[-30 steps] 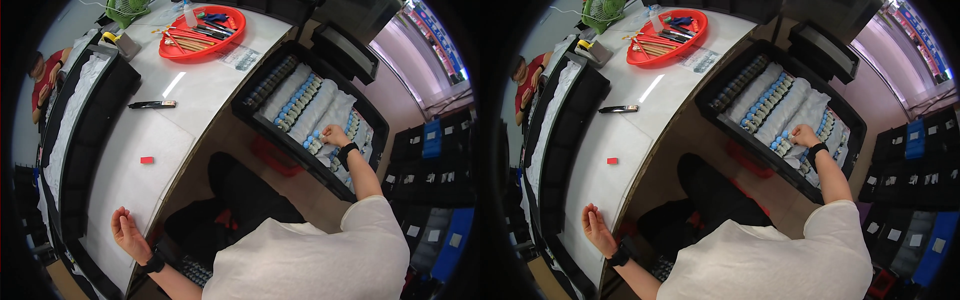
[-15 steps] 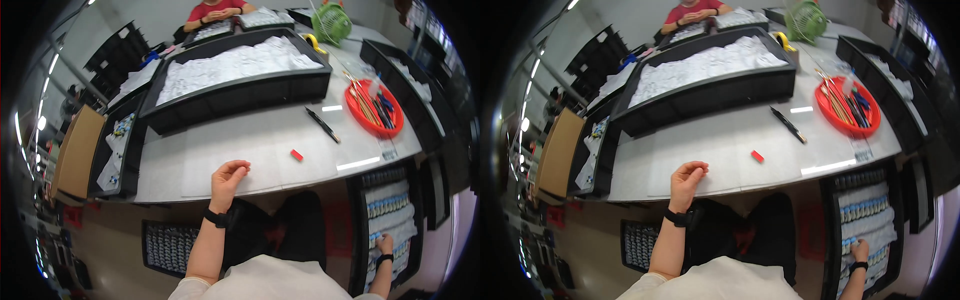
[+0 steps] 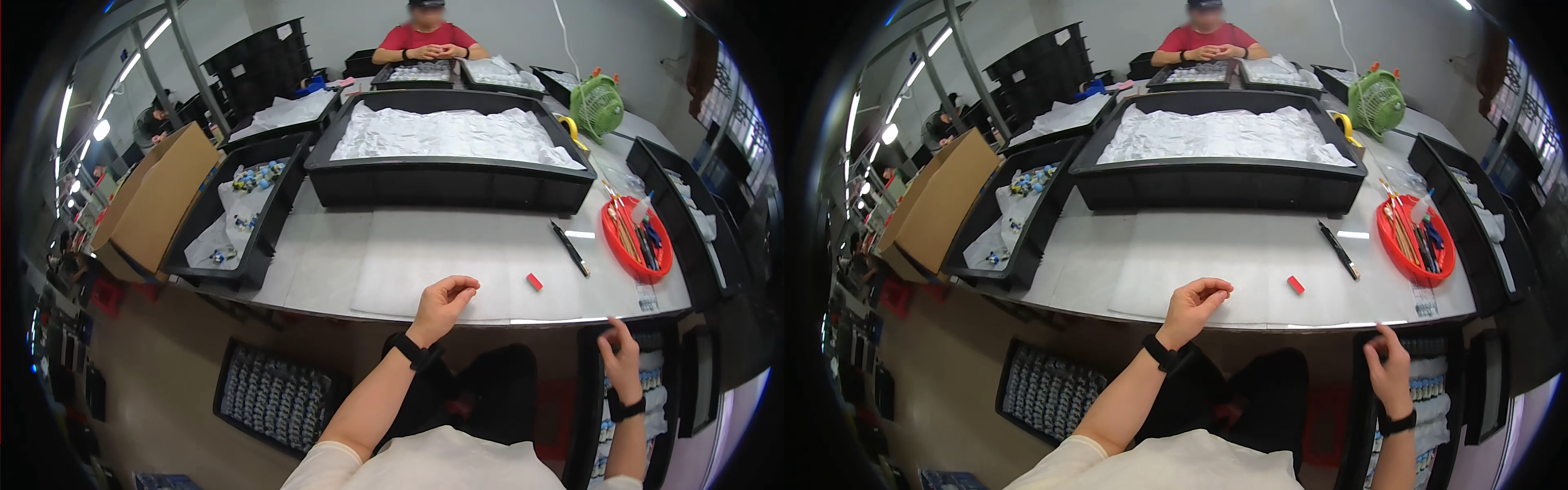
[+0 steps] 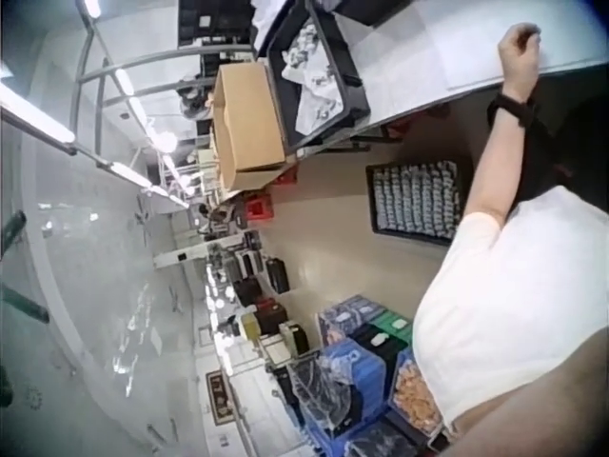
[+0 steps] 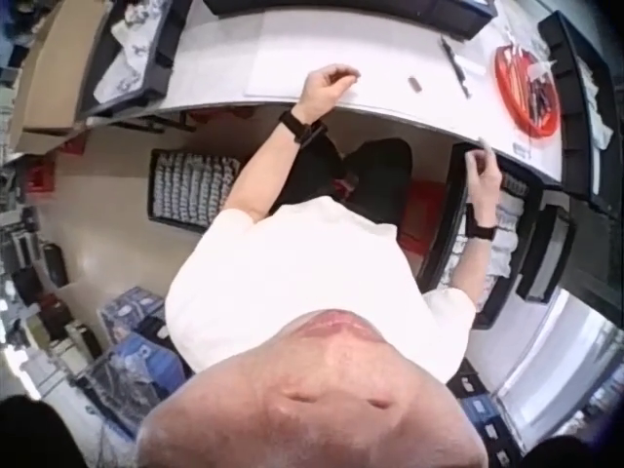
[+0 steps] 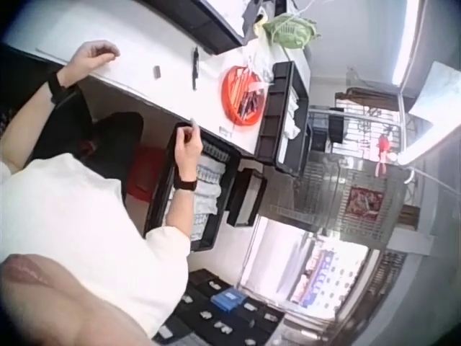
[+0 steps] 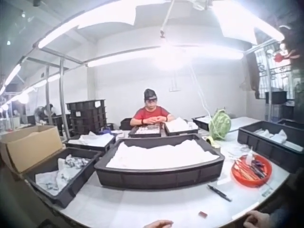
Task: Inspecting small blue and white character figurines and placing them into organized sorting trays.
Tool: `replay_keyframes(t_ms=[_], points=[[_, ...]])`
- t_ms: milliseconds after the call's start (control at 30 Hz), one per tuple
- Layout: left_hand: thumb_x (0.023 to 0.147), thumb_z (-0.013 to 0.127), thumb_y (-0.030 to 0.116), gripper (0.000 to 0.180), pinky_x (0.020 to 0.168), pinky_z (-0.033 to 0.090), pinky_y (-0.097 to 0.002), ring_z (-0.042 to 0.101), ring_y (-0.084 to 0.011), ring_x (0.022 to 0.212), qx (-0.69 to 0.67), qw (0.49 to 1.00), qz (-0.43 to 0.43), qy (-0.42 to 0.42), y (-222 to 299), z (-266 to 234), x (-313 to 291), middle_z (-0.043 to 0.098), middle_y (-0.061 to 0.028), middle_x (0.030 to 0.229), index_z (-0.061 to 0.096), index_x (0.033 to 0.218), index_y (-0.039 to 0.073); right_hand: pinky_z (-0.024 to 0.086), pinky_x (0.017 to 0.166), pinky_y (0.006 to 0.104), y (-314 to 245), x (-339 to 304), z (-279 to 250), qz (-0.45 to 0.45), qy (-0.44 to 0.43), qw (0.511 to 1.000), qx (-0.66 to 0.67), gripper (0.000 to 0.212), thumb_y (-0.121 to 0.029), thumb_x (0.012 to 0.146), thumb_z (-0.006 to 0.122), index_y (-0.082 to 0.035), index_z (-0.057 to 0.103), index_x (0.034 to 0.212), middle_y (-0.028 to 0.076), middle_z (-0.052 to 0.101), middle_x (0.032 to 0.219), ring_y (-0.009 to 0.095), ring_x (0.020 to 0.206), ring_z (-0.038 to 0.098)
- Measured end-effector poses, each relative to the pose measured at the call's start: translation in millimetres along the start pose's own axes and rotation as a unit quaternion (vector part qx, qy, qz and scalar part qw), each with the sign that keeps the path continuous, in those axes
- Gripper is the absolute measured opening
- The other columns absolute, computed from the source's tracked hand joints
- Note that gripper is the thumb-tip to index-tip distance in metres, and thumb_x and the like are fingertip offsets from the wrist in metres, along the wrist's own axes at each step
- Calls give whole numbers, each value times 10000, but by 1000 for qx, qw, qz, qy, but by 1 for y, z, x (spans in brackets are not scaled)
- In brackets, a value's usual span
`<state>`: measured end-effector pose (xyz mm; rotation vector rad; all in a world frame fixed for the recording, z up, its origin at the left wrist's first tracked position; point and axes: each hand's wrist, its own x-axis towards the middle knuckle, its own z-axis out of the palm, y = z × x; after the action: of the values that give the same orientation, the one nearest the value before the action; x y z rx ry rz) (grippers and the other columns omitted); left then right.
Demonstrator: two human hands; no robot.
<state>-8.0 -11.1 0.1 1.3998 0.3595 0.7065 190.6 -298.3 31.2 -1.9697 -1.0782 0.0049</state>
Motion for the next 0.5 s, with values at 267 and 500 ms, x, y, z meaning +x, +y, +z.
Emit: replay_keyframes(t_ms=[267,500], points=[[825,528,-5,133,785,449,-225,569,-112,855,23,1000,5,-3,-5,1,2,617,-58,903,600,936,-20,473,631,260,-81,180,16,-160,-37,986,7,367,-10,735,607,-9,516,1090,74,571,874,143,760,568],[816,531,16,110,680,465,-225,589,-128,751,92,993,68,0,-7,6,3,624,-84,823,604,890,-19,433,818,366,-45,328,52,-114,-21,963,-242,500,-269,714,663,17,507,1094,233,578,998,330,957,560]])
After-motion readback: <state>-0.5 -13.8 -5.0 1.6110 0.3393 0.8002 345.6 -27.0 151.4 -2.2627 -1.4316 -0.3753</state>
